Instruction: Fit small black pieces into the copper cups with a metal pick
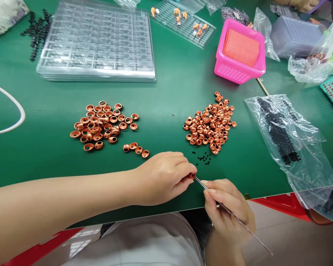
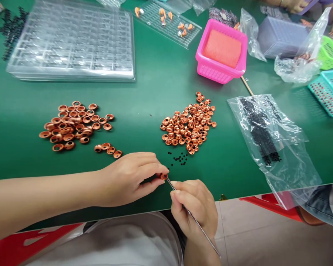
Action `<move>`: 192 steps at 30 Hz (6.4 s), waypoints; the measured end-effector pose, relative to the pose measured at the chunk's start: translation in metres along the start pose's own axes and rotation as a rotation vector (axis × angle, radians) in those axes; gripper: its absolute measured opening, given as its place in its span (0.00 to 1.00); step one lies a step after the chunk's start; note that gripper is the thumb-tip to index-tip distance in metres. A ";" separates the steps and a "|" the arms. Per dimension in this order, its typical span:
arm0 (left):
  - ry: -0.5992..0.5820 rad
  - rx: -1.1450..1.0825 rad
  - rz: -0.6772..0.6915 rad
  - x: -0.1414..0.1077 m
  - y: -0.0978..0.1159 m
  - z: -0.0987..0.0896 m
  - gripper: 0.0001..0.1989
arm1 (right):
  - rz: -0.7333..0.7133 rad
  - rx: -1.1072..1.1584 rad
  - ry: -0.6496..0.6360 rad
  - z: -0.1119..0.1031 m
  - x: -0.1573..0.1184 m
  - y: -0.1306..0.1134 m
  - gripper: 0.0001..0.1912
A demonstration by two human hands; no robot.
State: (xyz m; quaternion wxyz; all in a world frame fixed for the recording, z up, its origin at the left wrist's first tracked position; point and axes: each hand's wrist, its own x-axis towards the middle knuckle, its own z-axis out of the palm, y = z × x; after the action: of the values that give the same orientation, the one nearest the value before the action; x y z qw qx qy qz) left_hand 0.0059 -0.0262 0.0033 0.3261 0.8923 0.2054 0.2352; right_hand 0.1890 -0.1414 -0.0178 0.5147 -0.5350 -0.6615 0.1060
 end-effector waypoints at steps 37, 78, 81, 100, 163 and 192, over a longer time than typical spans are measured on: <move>0.026 0.000 0.024 0.001 -0.004 0.004 0.06 | -0.043 -0.036 0.011 0.004 0.000 -0.004 0.18; 0.001 -0.049 -0.004 0.000 -0.003 0.001 0.06 | -0.044 -0.021 0.009 0.003 0.001 -0.004 0.16; 0.005 -0.052 -0.003 0.000 -0.003 0.000 0.06 | -0.033 -0.019 0.012 0.002 0.000 -0.004 0.17; -0.044 0.039 0.038 -0.001 -0.003 -0.001 0.08 | -0.019 -0.040 -0.006 0.002 -0.001 -0.002 0.17; -0.051 -0.115 0.029 0.002 -0.002 0.002 0.07 | -0.004 0.078 0.057 0.002 0.000 0.000 0.19; -0.089 0.001 0.127 -0.004 0.000 0.005 0.07 | -0.034 0.076 0.014 -0.004 -0.003 0.001 0.19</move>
State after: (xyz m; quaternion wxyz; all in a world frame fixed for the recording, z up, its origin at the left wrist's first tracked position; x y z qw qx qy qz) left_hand 0.0049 -0.0306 -0.0013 0.3190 0.9131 0.1341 0.2156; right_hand 0.1924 -0.1454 -0.0184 0.5410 -0.5045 -0.6624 0.1188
